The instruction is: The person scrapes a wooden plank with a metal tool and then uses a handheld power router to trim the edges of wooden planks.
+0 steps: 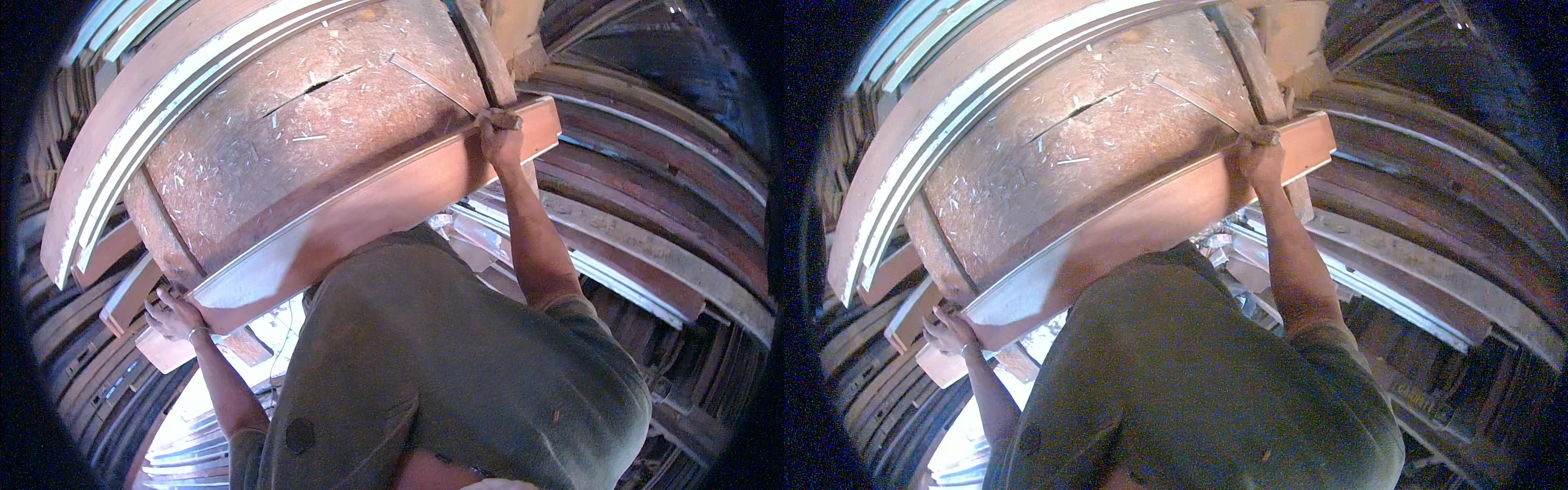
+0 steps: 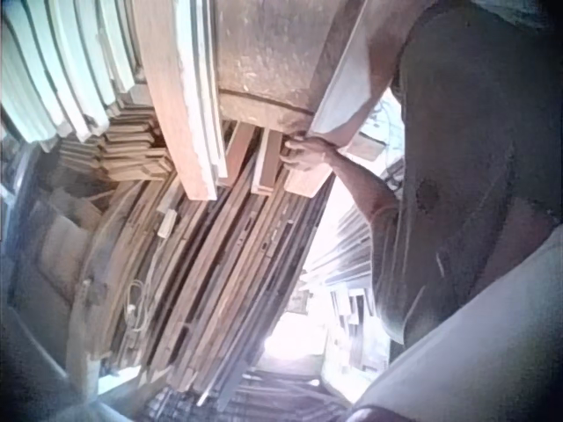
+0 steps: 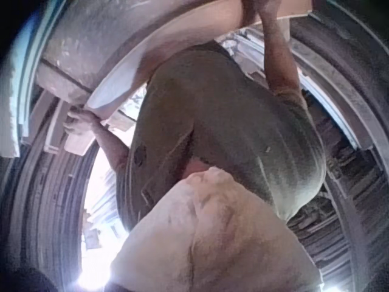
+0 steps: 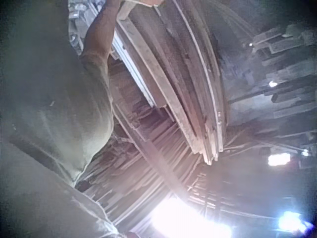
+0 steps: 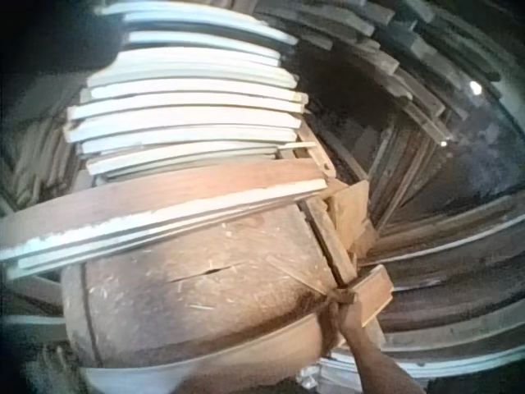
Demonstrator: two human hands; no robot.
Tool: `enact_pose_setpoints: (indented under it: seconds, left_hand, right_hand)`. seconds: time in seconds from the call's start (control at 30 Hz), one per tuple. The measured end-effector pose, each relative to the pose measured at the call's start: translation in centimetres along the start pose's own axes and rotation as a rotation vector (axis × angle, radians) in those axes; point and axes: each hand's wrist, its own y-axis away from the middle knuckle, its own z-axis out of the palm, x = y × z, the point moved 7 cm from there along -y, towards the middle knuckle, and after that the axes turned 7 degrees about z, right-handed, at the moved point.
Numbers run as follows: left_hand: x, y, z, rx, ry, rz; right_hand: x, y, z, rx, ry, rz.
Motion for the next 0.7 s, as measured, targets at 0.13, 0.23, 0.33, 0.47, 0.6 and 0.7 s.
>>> enact_pose_setpoints:
  seconds: [0.13,0.23,0.33,0.47,0.6,0.7]
  left_hand:
    - [-0.2,-0.2,0.1,0.018,0.019,-0.002]
    - [-0.2,-0.3,-0.1,-0.022,-0.012,-0.041]
    - [-0.6,-0.3,0.7,-0.047,-0.024,-0.039]
    - [0.0,-0.5,0.5,-0.052,-0.011,-0.01]
    - [0.0,-0.7,0.7,-0.09,-0.01,-0.006]
    - [-0.5,-0.8,1.3,-0.115,0.007,-0.003]
  right_hand:
    - [-1.7,1.5,0.4,0.031,-0.176,-0.137]
    - [1.7,2.0,1.9,-0.073,-0.39,0.143]
    - [3.7,1.7,2.4,-0.107,-0.536,0.213]
    - [3.4,1.7,2.3,-0.066,-0.538,0.223]
    - [-0.7,2.5,1.4,0.006,-0.146,-0.075]
    - [-5.6,3.8,0.4,0.111,0.14,-0.344]
